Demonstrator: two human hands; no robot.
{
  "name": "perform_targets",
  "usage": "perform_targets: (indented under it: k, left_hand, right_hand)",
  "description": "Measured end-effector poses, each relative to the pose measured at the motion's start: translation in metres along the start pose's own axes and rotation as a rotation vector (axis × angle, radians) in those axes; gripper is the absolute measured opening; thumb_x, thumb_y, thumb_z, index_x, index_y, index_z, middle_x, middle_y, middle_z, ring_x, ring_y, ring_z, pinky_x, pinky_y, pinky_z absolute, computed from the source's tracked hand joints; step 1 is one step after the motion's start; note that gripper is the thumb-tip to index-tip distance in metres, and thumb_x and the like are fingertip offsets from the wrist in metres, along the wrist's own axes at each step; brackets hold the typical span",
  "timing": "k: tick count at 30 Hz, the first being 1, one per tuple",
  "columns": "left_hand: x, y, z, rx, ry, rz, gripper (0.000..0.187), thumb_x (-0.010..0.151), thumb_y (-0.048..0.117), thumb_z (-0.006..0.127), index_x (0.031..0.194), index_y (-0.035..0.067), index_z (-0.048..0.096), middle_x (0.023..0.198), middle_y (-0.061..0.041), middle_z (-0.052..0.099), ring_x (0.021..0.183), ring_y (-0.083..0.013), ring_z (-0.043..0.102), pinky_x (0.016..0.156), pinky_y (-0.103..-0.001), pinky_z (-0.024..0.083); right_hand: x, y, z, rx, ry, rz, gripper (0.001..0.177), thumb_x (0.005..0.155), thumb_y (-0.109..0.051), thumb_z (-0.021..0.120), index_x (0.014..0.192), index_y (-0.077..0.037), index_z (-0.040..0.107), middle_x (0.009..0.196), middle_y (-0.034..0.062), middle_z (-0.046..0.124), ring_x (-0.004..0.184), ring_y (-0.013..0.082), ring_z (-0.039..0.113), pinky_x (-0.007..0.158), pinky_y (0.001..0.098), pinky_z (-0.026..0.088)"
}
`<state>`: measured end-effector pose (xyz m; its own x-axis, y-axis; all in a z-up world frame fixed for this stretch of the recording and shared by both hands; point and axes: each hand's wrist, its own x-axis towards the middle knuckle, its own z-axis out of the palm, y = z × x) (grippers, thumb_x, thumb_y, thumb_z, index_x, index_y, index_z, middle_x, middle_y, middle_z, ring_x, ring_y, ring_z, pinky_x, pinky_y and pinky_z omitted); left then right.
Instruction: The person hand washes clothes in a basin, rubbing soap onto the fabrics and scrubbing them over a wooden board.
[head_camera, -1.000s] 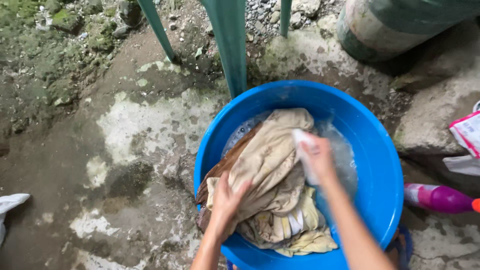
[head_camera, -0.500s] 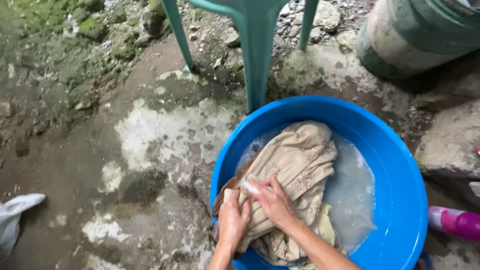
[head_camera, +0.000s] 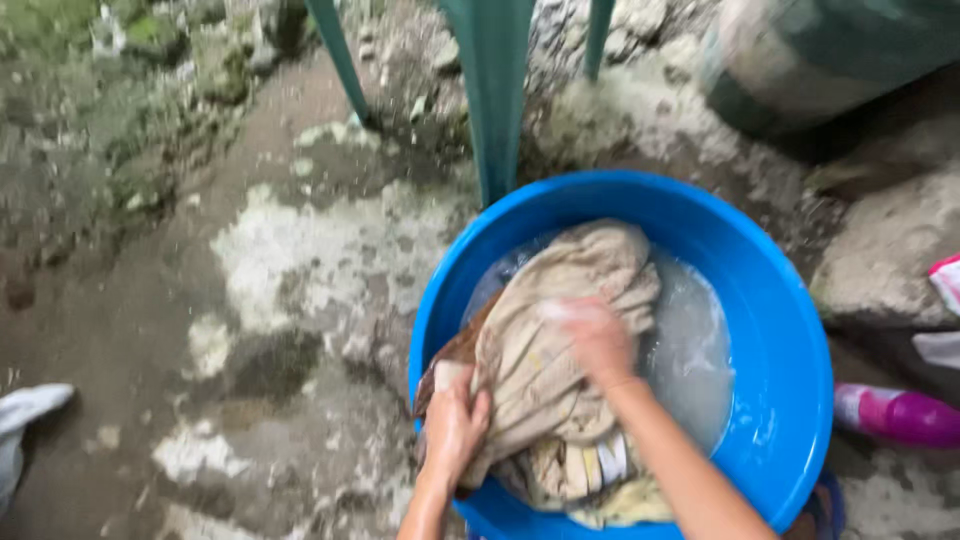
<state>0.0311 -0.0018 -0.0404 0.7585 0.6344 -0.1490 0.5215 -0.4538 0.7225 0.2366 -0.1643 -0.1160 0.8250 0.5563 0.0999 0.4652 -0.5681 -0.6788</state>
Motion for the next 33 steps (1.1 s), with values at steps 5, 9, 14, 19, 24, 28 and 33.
perform_targets:
  k: [5, 9, 14, 19, 24, 28, 33]
  left_hand:
    - [0.036, 0.011, 0.015, 0.62, -0.362, 0.179, 0.021, 0.093, 0.014, 0.061, 0.112, 0.012, 0.068, 0.098, -0.019, 0.071, 0.09, -0.0368, 0.071, 0.075, -0.053, 0.054]
    - [0.108, 0.025, 0.072, 0.457, 0.174, 0.432, 0.058, 0.076, 0.034, 0.075, 0.115, -0.005, 0.057, 0.1, -0.022, 0.066, 0.092, -0.0393, 0.066, 0.067, -0.044, 0.056]
    - [0.134, 0.051, 0.124, 0.69, 0.07, 0.34, 0.018, 0.096, 0.017, 0.067, 0.11, 0.006, 0.062, 0.1, -0.014, 0.068, 0.094, -0.0318, 0.068, 0.077, -0.044, 0.056]
    - [0.07, 0.076, 0.039, -0.177, 0.007, 0.417, 0.034, 0.093, 0.023, 0.068, 0.118, 0.001, 0.061, 0.096, -0.02, 0.067, 0.087, -0.0379, 0.066, 0.074, -0.046, 0.053]
    - [-0.009, 0.054, -0.006, 0.021, 0.005, -0.045, 0.027, 0.086, 0.026, 0.072, 0.093, 0.002, 0.063, 0.08, -0.021, 0.066, 0.076, -0.0392, 0.065, 0.07, -0.047, 0.051]
    - [-0.015, 0.036, 0.011, 0.123, -0.012, -0.035, 0.023, 0.092, 0.026, 0.067, 0.091, 0.004, 0.064, 0.08, -0.022, 0.069, 0.077, -0.0413, 0.067, 0.071, -0.05, 0.051]
    - [-0.011, 0.022, 0.011, 0.066, 0.01, 0.109, 0.023, 0.088, 0.025, 0.069, 0.087, 0.003, 0.068, 0.082, -0.023, 0.071, 0.078, -0.0435, 0.067, 0.07, -0.052, 0.051]
  right_hand:
    - [-0.018, 0.133, -0.056, -0.345, 0.29, 0.219, 0.042, 0.092, -0.021, 0.072, 0.134, -0.02, 0.07, 0.115, 0.0155, 0.062, 0.108, 0.0346, 0.059, 0.092, 0.0439, 0.049]
    - [-0.089, 0.196, 0.0, -0.322, 0.416, 0.392, 0.074, 0.08, -0.011, 0.074, 0.15, -0.008, 0.05, 0.123, 0.0282, 0.05, 0.108, 0.0419, 0.052, 0.092, 0.0481, 0.046]
    - [-0.074, 0.204, 0.033, 0.317, 0.243, 0.409, 0.057, 0.086, -0.004, 0.068, 0.142, -0.008, 0.058, 0.124, 0.0182, 0.063, 0.111, 0.0296, 0.06, 0.098, 0.0398, 0.051]
    - [-0.031, 0.177, -0.023, 0.728, 0.358, 0.702, 0.045, 0.095, -0.01, 0.065, 0.14, -0.011, 0.06, 0.125, 0.0087, 0.069, 0.101, 0.0175, 0.064, 0.087, 0.0334, 0.052]
    - [-0.019, 0.025, -0.02, 0.656, 0.229, 0.175, 0.034, 0.098, -0.007, 0.059, 0.133, -0.007, 0.061, 0.125, 0.0085, 0.064, 0.113, 0.0216, 0.061, 0.1, 0.0362, 0.049]
    - [-0.03, -0.04, 0.016, 0.152, -0.006, -0.243, 0.034, 0.093, -0.006, 0.058, 0.126, -0.007, 0.065, 0.121, 0.0123, 0.061, 0.109, 0.0273, 0.06, 0.096, 0.0396, 0.048]
    - [0.041, 0.007, 0.001, 0.058, 0.042, 0.077, 0.03, 0.089, -0.01, 0.059, 0.116, -0.01, 0.073, 0.112, 0.0188, 0.063, 0.1, 0.0332, 0.063, 0.087, 0.0423, 0.052]
